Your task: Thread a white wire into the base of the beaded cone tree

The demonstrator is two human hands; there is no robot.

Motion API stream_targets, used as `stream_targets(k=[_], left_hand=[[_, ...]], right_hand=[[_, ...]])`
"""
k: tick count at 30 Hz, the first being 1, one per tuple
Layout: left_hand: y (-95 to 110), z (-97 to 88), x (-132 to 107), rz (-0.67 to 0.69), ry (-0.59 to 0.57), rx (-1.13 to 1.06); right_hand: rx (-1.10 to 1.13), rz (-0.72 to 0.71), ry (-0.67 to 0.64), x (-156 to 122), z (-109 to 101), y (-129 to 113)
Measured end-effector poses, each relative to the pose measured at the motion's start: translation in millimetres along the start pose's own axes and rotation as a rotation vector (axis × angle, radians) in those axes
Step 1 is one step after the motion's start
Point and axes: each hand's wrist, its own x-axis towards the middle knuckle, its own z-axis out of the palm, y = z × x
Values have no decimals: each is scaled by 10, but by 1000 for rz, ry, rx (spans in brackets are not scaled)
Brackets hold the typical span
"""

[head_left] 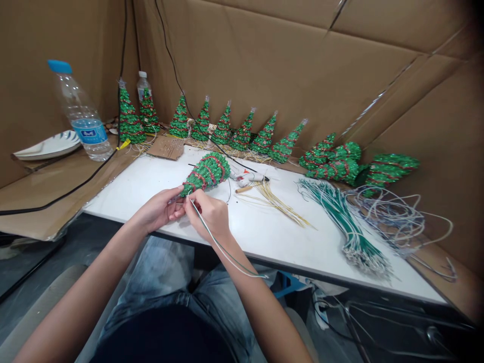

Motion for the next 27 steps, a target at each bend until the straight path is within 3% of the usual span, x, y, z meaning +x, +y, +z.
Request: stream_targets(k=[27], left_hand=[[-8, 24, -23, 13, -10, 45]], right_hand=[[-1, 75, -50, -23, -7, -23]])
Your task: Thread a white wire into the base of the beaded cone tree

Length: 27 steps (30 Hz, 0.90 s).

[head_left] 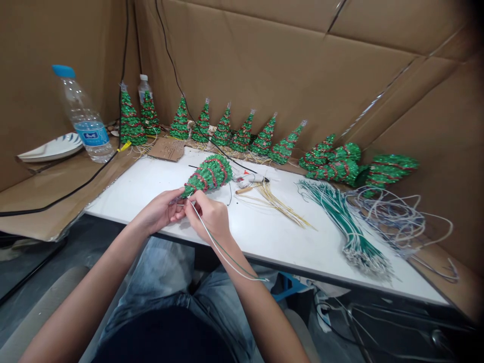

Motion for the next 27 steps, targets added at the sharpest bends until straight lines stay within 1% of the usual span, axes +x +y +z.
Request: stream_targets(k=[4, 12, 19, 27], left_hand=[[-6, -2, 0, 24, -6, 14], [-39, -39, 10, 50, -36, 66], [-35, -46, 14, 43, -32, 39], [-37, -65, 21, 40, -54, 34]], right_hand=[[37, 3, -10, -2, -11, -4], [31, -36, 19, -8, 35, 24], [122, -20, -36, -14, 39, 43], [175, 6, 17, 0, 43, 45]])
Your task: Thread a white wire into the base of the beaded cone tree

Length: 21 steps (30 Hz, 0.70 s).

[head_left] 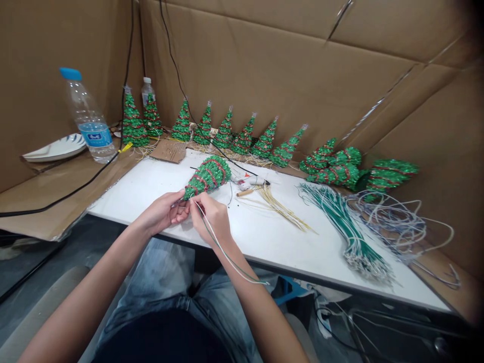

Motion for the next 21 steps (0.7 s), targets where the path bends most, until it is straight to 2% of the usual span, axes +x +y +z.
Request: stream_targets(k=[6, 15, 21], left_hand=[[-3, -10, 6, 1, -4, 0], [2, -21, 9, -19, -19, -17], [-4, -35, 12, -32, -21, -31]], right_hand=[[-10, 3, 21, 4, 0, -8], [-40, 105, 186, 13, -5, -10], [-10, 100, 169, 29, -1, 4]])
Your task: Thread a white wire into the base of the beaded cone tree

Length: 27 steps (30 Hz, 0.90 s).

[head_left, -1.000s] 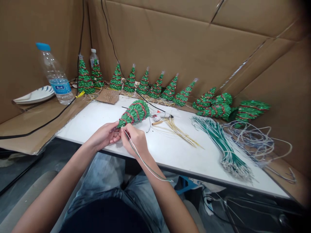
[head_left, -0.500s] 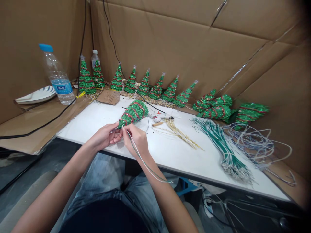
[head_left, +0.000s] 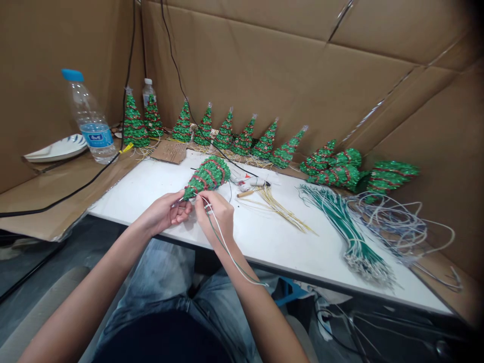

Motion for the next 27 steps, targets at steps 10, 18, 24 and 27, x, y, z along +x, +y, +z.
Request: stream_targets(k=[10, 18, 24, 27], left_hand=[[15, 13, -7, 4, 8, 4], [3, 13, -5, 20, -10, 24], [-7, 16, -3, 22, -6, 52], [-6, 8, -2, 20, -1, 51]], right_hand=[[24, -83, -48, 11, -22, -23], [31, -18, -23, 22, 2, 10], [18, -32, -65, 25, 18, 15], [22, -63, -90, 28, 19, 19]])
